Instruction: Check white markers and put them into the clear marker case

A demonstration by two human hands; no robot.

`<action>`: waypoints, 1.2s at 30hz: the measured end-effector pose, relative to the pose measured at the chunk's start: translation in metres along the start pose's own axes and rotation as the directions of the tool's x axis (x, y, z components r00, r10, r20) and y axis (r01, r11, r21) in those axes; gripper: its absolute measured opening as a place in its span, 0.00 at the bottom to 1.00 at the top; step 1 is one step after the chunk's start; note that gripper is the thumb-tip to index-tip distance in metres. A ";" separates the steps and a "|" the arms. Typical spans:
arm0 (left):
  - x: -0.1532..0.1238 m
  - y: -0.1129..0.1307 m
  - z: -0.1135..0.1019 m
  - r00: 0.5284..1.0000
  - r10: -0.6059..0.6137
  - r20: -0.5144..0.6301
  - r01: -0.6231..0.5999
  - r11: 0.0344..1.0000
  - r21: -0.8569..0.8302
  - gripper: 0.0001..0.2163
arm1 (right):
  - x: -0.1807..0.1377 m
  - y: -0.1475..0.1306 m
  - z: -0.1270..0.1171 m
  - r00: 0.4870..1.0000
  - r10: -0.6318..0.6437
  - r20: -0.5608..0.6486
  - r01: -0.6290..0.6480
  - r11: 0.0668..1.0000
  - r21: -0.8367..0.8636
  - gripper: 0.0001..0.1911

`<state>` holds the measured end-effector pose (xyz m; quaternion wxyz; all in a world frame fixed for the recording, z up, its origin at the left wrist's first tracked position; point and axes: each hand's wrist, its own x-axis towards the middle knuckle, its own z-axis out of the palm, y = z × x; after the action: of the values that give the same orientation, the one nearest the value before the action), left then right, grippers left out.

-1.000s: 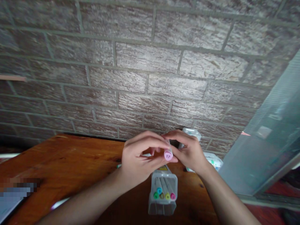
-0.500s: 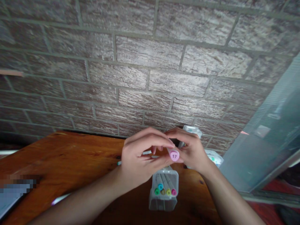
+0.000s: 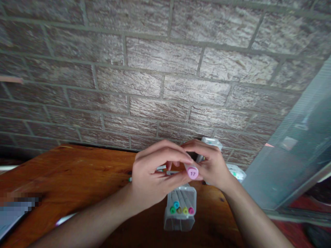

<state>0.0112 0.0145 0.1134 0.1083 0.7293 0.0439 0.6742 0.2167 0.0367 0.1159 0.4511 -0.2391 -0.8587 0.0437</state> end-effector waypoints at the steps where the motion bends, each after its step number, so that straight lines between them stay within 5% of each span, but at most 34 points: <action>1: 0.000 0.000 0.000 1.000 0.000 0.000 0.000 1.000 0.002 0.13 | 0.000 0.000 0.000 1.000 0.003 0.001 -0.003 1.000 0.001 0.06; 36: 0.000 0.001 0.000 1.000 -0.001 -0.003 0.001 1.000 0.012 0.12 | 0.001 -0.003 -0.001 1.000 -0.020 0.002 0.020 0.999 -0.027 0.04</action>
<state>0.0108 0.0132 0.1134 0.1041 0.7288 0.0486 0.6750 0.2161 0.0340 0.1186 0.4477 -0.2366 -0.8618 0.0280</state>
